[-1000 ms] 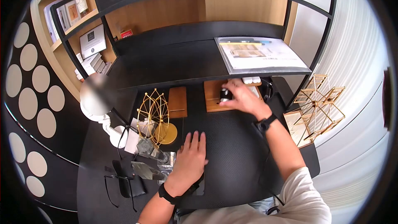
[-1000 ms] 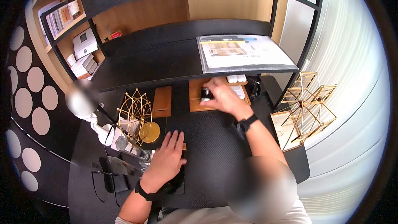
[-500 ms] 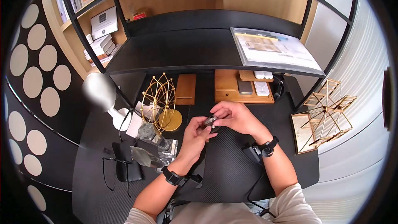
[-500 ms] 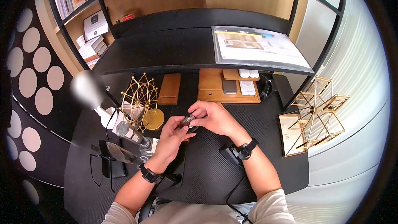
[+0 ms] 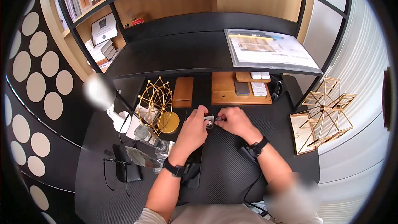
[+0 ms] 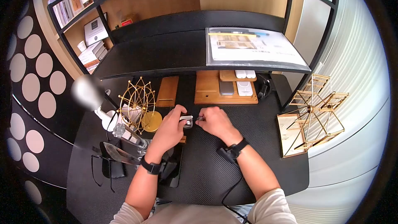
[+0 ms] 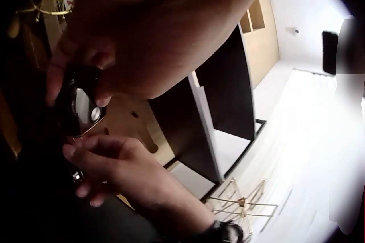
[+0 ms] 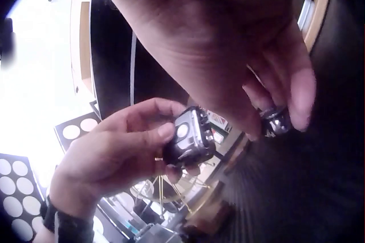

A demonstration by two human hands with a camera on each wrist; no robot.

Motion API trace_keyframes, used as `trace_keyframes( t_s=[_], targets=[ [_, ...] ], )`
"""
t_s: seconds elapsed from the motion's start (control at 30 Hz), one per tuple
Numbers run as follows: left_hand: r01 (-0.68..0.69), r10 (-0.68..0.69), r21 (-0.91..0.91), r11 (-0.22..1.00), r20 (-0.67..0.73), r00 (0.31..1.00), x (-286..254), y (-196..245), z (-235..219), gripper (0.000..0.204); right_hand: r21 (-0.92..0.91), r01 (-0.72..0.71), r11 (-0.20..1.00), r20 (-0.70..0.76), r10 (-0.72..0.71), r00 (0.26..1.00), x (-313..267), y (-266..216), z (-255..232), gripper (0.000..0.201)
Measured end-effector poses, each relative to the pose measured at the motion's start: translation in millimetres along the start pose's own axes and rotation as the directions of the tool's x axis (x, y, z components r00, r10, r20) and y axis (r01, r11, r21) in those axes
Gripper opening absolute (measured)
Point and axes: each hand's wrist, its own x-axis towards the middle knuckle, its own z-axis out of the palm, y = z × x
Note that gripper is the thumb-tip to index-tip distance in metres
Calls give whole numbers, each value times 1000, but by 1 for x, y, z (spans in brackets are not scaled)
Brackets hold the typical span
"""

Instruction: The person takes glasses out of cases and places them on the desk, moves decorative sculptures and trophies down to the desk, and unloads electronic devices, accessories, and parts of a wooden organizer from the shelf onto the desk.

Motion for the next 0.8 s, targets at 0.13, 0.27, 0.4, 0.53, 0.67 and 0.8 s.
trace_keyframes(
  t_s=[0.13, 0.27, 0.4, 0.53, 0.67, 0.8],
  targets=[
    [100, -100, 74, 992, -3, 995, 11, -36, 8, 30, 57, 46, 997, -41, -43, 998, 4, -3, 19, 29],
    [212, -212, 196, 958, -21, 977, 10, -58, 6, 31, 187, 159, 970, -27, -156, 987, 6, -3, 23, 44],
    [212, -257, 413, 886, 56, 965, 10, -45, 0, 40, 156, 143, 977, 76, -156, 985, 3, -10, 24, 53],
    [216, -309, 544, 811, 83, 947, 8, -44, 4, 42, 65, 175, 982, 47, -179, 983, 3, -13, 35, 51],
    [237, -316, 558, 795, 48, 947, 4, -47, 7, 42, 187, 144, 972, 106, -166, 980, 5, -20, 39, 28],
    [276, -365, 554, 785, 55, 929, 6, -57, 9, 44, 363, 124, 924, 235, -219, 947, 6, -23, 30, 43]
  ],
)
